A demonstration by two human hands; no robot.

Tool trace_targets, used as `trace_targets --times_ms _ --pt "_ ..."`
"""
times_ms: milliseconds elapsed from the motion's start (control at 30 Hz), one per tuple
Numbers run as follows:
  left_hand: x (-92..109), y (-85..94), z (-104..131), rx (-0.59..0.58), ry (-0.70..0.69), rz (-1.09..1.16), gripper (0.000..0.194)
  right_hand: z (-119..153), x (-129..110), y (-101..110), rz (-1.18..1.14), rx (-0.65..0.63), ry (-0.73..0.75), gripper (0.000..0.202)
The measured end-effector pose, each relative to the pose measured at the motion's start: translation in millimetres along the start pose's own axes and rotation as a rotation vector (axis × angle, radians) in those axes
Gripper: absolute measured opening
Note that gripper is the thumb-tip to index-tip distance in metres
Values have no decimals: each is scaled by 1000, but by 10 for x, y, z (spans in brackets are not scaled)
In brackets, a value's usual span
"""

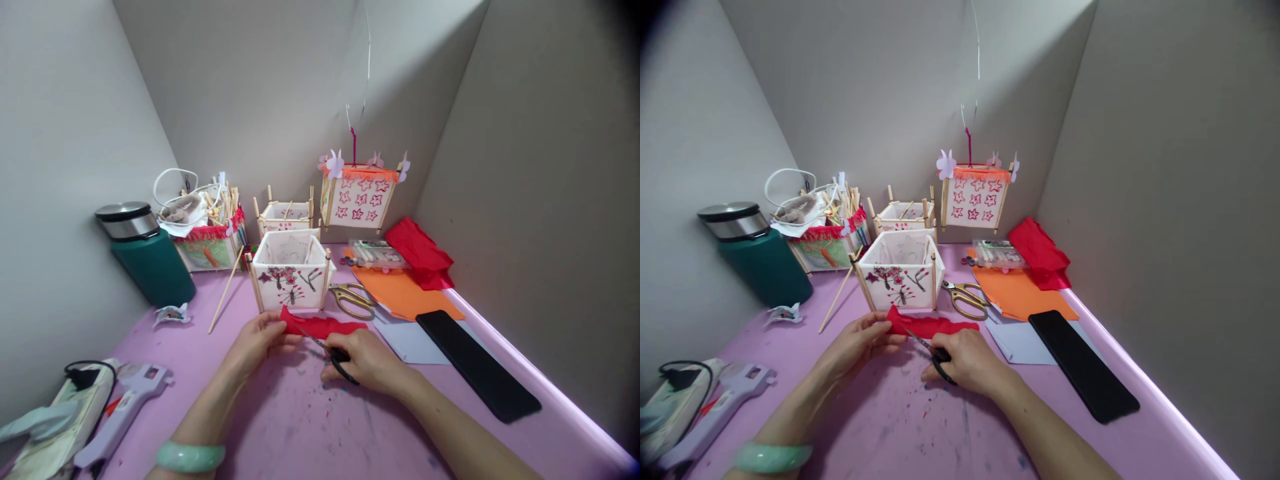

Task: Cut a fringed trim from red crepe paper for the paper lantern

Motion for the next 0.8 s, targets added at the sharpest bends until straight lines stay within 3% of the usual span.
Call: trace_targets --times_ms 567,800 --pt "-48 -55 0 -70 -30 1 8 21 -21 2 -46 9 13 35" --pt "-37 -60 6 -48 -15 17 4 13 -34 2 -27 -6 11 35"
Point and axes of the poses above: each hand's wrist, its own z-axis away from the middle knuckle, its own y-axis out of the back of the hand, x = y × z, the point moved 6 cm from there along -z, towards the middle knuckle, and after that the axes turned 10 degrees about -z, right-handed, at the moved point
